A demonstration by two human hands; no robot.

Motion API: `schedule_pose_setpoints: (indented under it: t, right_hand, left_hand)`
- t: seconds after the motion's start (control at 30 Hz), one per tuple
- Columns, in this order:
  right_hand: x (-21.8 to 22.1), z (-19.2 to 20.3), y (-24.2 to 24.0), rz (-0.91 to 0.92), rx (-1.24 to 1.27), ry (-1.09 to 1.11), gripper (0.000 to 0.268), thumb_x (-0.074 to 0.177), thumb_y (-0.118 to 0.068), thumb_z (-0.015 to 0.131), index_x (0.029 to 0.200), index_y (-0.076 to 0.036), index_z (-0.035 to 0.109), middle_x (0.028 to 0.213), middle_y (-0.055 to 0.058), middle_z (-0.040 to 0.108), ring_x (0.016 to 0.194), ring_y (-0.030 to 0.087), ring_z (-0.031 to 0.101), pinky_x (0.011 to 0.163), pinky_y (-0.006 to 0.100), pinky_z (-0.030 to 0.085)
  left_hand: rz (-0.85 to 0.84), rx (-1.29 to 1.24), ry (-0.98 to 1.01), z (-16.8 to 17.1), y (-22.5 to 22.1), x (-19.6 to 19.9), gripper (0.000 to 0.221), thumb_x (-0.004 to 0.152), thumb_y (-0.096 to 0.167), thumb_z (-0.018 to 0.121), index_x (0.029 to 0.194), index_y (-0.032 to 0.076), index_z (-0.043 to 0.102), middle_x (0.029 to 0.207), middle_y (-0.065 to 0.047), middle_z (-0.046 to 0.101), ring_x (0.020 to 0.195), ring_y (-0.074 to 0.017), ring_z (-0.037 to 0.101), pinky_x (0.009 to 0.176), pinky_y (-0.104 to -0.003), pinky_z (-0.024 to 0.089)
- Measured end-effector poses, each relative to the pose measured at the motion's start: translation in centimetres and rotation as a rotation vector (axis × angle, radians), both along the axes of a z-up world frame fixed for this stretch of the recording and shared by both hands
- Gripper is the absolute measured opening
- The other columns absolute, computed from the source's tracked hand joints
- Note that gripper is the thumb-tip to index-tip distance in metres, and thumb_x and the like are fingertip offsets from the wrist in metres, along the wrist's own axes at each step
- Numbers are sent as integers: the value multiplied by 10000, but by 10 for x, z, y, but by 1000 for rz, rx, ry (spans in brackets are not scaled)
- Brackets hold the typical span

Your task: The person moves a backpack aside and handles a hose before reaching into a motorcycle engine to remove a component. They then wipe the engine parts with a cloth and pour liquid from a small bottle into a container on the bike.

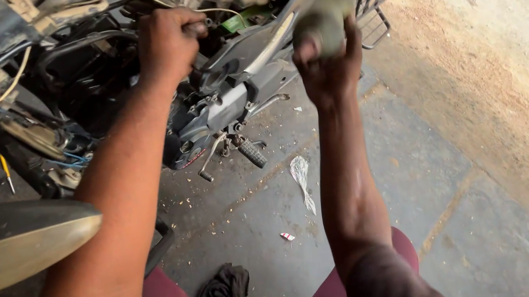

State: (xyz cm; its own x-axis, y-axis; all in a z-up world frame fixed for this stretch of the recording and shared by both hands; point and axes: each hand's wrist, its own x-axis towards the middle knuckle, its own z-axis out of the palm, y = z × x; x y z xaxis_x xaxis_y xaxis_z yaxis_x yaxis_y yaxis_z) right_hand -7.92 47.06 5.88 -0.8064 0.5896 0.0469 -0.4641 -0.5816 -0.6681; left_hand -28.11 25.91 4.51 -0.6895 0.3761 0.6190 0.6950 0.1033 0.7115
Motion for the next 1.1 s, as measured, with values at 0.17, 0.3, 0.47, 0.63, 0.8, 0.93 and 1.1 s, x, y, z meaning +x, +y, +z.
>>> schedule_pose_setpoints:
  t: [0.17,0.3,0.47,0.63,0.8,0.93,1.1]
  right_hand:
    - [-54,35,-8,-205,132,-145,710,831,-585,634,1420,-226,465,1378,179,510,1207,363,601,911,478,595]
    - [-66,32,-16,-286,288,-109,842,788,-507,765,1442,-103,423,1472,238,456,1241,433,570,924,624,613]
    - [-76,39,-35,-476,329,-175,1050,746,-433,796,1489,-213,88,1474,259,404,1327,484,528,899,678,574]
    - [-80,53,-48,-507,679,0,1236,759,-412,843,1579,-190,-55,1563,306,223,1413,487,382,1036,669,540]
    - [-89,45,-37,-596,1063,-3,1222,901,-428,870,1629,-135,-67,1661,324,170,1538,484,333,1278,594,379]
    - [-91,52,-38,-478,1081,-54,1318,888,-483,855,1585,-133,-208,1640,319,176,1516,476,346,1269,552,359]
    - [-96,54,-32,-474,1240,12,1261,926,-475,883,1644,-122,-92,1704,303,131,1587,437,298,1320,569,367]
  left_hand:
    - [30,-25,46,8,0,3,123,854,144,866,950,77,829,850,-119,778,748,-259,760,691,-368,580]
    - [-1,-44,-46,-1,2,4,144,893,208,844,948,77,821,840,-94,787,690,-225,764,670,-347,597]
    - [-36,-19,-61,5,-1,2,147,889,208,813,951,75,819,826,-92,791,648,-205,766,639,-333,611]
    - [-27,5,10,6,-4,3,173,894,226,857,958,69,823,806,-129,774,693,-239,764,641,-357,587]
    - [-24,62,69,-5,1,2,143,900,188,839,971,65,817,878,-126,789,764,-246,779,691,-354,598]
    - [56,34,148,-2,1,6,113,890,167,832,958,78,824,866,-124,786,773,-273,767,739,-386,597]
    - [223,-25,231,-8,7,12,138,839,206,852,900,86,823,828,-130,762,806,-307,746,718,-424,586]
